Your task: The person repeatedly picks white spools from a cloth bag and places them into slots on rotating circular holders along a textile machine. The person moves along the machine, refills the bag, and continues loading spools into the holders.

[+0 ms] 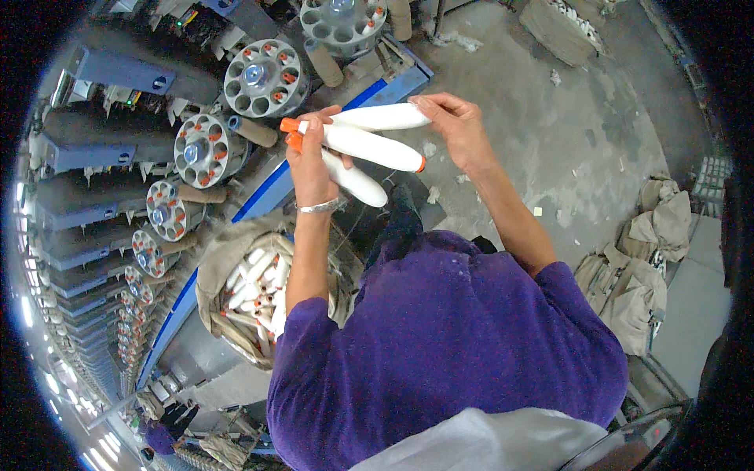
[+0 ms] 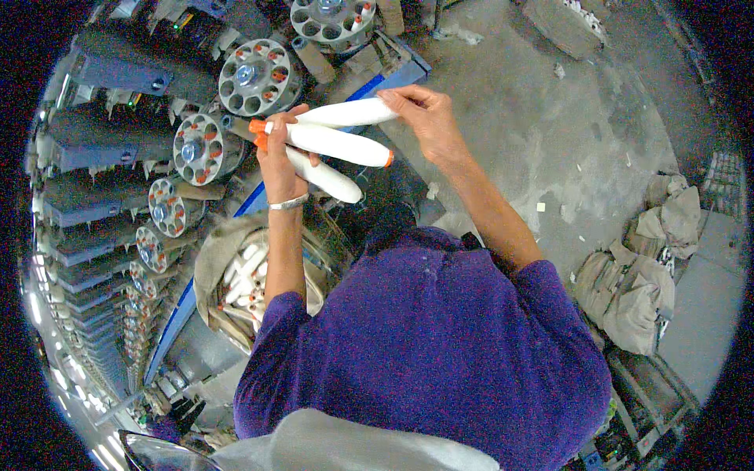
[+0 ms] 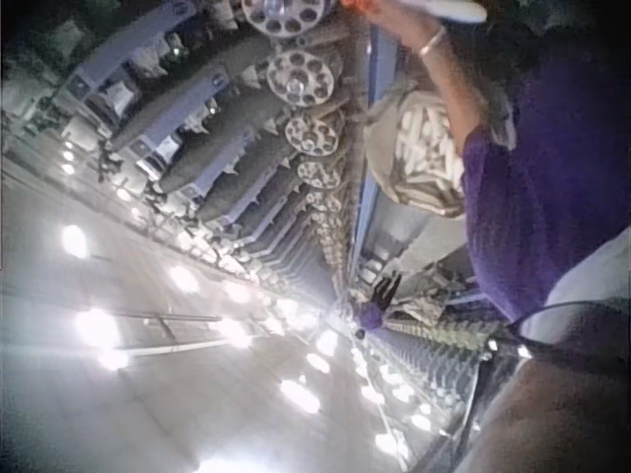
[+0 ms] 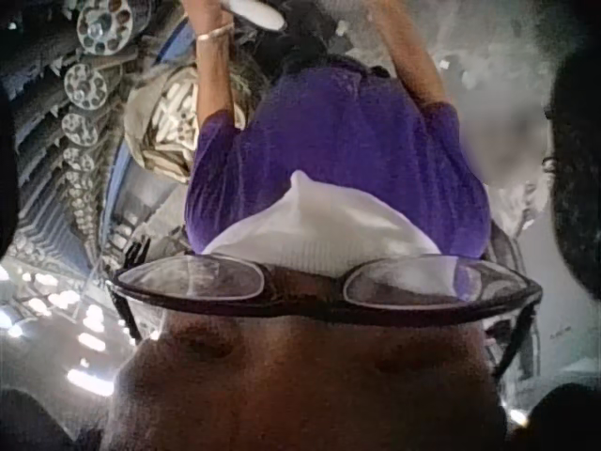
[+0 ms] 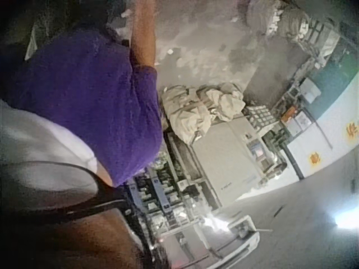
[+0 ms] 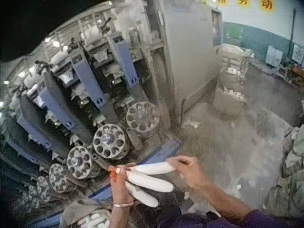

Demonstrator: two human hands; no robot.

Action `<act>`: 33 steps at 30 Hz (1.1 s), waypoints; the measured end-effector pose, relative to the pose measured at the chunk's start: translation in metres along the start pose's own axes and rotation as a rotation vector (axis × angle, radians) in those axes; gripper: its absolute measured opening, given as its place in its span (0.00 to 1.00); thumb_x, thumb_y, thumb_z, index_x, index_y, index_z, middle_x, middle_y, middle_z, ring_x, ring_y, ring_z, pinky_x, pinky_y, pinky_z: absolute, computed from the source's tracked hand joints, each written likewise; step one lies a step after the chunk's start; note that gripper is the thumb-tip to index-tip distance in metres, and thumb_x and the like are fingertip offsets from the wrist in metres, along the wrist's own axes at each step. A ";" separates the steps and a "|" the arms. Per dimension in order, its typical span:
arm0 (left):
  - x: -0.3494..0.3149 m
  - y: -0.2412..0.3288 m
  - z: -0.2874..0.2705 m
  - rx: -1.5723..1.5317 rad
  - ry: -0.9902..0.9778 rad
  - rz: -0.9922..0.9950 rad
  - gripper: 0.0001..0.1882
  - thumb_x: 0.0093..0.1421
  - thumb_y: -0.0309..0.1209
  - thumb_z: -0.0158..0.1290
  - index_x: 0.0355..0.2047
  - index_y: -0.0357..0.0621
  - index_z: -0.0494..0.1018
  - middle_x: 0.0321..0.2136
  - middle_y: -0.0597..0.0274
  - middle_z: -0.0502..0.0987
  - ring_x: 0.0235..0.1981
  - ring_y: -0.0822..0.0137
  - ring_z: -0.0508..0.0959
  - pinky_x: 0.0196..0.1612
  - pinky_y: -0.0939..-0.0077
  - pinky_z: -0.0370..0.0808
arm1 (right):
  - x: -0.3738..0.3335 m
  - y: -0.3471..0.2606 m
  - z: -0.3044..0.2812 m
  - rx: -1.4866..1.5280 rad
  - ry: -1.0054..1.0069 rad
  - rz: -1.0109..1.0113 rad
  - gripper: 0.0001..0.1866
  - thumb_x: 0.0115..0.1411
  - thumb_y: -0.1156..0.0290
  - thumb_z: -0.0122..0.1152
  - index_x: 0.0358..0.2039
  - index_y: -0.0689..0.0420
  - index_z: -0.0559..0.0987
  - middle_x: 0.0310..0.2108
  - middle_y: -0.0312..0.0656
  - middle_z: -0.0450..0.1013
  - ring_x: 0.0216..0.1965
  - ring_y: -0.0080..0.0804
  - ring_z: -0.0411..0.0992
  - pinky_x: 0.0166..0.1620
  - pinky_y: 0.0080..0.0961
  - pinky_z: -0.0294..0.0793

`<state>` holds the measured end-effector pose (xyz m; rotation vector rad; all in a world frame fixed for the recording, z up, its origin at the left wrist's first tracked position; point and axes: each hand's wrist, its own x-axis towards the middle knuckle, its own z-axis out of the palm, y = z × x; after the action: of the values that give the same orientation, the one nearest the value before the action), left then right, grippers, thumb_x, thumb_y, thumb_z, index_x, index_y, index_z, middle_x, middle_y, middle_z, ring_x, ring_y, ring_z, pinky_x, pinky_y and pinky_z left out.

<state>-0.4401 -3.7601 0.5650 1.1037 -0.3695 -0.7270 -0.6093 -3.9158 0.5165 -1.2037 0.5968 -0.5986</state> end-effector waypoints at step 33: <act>0.264 0.028 -0.030 -0.089 0.290 0.110 0.14 0.64 0.40 0.51 0.36 0.40 0.71 0.42 0.46 0.76 0.17 0.69 0.73 0.17 0.75 0.70 | 0.402 -0.094 -0.226 -0.715 0.533 -0.320 0.12 0.63 0.69 0.54 0.45 0.58 0.78 0.39 0.35 0.76 0.34 0.20 0.70 0.38 0.20 0.69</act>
<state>-0.2230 -3.9153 0.5570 1.0781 -0.1480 -0.4731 -0.4955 -4.3722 0.5088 -1.8460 1.1397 -1.0432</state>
